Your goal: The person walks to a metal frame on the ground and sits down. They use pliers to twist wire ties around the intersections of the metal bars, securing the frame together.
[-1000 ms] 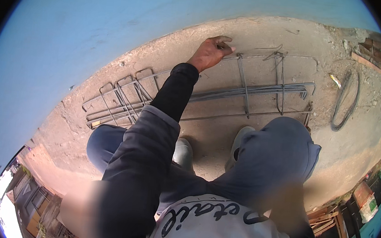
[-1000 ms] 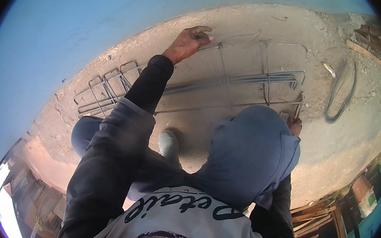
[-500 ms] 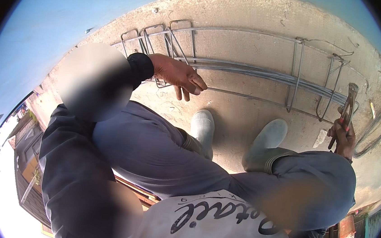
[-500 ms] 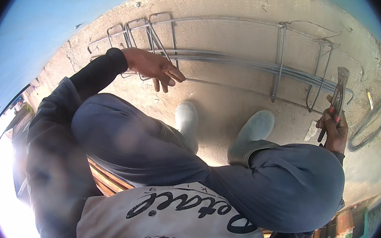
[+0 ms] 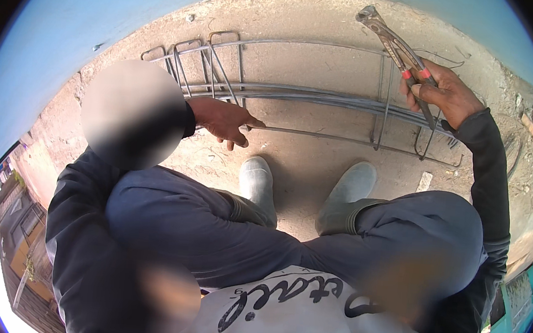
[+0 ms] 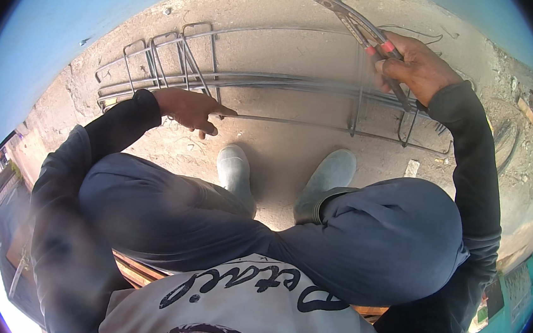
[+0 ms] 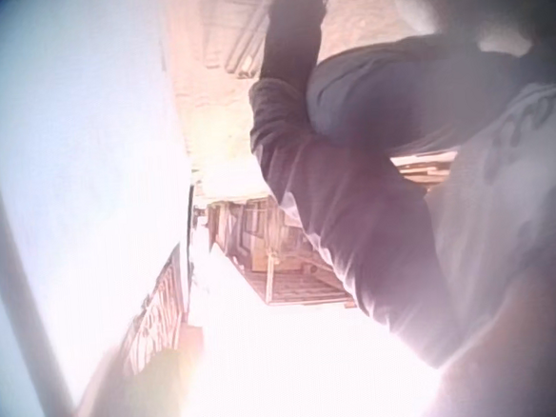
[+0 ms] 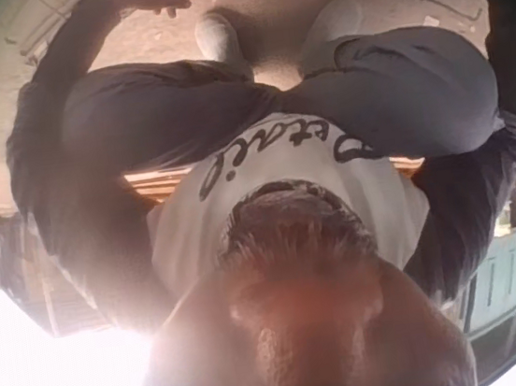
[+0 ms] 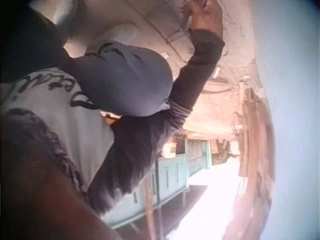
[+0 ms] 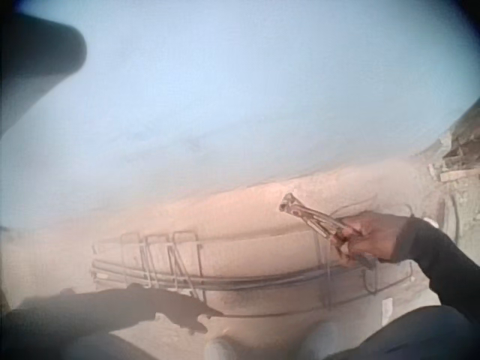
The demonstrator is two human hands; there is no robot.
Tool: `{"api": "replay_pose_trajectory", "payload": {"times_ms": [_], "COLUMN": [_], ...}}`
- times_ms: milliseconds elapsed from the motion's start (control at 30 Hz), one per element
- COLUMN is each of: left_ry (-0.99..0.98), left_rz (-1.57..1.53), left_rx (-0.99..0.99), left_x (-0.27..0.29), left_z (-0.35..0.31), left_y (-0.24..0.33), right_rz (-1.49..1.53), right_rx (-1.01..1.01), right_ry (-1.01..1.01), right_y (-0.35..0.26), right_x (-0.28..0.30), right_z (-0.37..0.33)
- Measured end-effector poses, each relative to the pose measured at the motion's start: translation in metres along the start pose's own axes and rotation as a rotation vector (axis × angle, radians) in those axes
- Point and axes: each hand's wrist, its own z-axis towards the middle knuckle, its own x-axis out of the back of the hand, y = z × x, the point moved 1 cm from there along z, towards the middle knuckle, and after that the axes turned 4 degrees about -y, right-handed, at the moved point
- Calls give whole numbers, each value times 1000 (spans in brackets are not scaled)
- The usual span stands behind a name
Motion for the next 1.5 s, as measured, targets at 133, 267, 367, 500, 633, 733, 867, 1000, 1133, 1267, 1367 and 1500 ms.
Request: {"api": "replay_pose_trajectory", "payload": {"times_ms": [133, 267, 367, 500, 633, 733, 867, 1000, 1133, 1267, 1367, 1500], "left_ry": [-13, 252, 847, 943, 1042, 979, 1004, 1069, 1186, 1057, 877, 1078], "left_rz": [20, -240, -11, -120, -268, -231, -110, -88, -21, 181, 320, 360], "left_rx": [-23, -32, 272, 354, 327, 358, 494, 586, 596, 195, -20, -246], "left_x": [-5, 15, 39, 43, 34, 32, 12, 4, 15, 55, 99, 129], "left_z": [12, -6, -14, -19, -6, -14, -31, -37, -47, -57, -44, 39], "left_y": [-13, -12, -45, -55, -79, -88, -108, -109, -88, -56, 22, 87], "right_rz": [2, 94, 101, 41, 74, 77, 70, 73, 166, -377, -926, -1546], "right_rx": [-64, -106, -134, -124, -73, -100, -145, -200, -201, -112, -69, -133], "right_ry": [56, 41, 4, -66, -57, -93, -178, -248, -155, 71, 249, 226], "right_y": [-1, -8, -9, -12, -21, -19, -12, -16, -10, -24, -38, -59], "right_x": [8, 9, -3, -6, -22, -31, -43, -48, -41, -1, 29, 50], "right_z": [-13, -29, -21, 1, 19, 26, 35, 38, 34, 23, 13, 24]}}
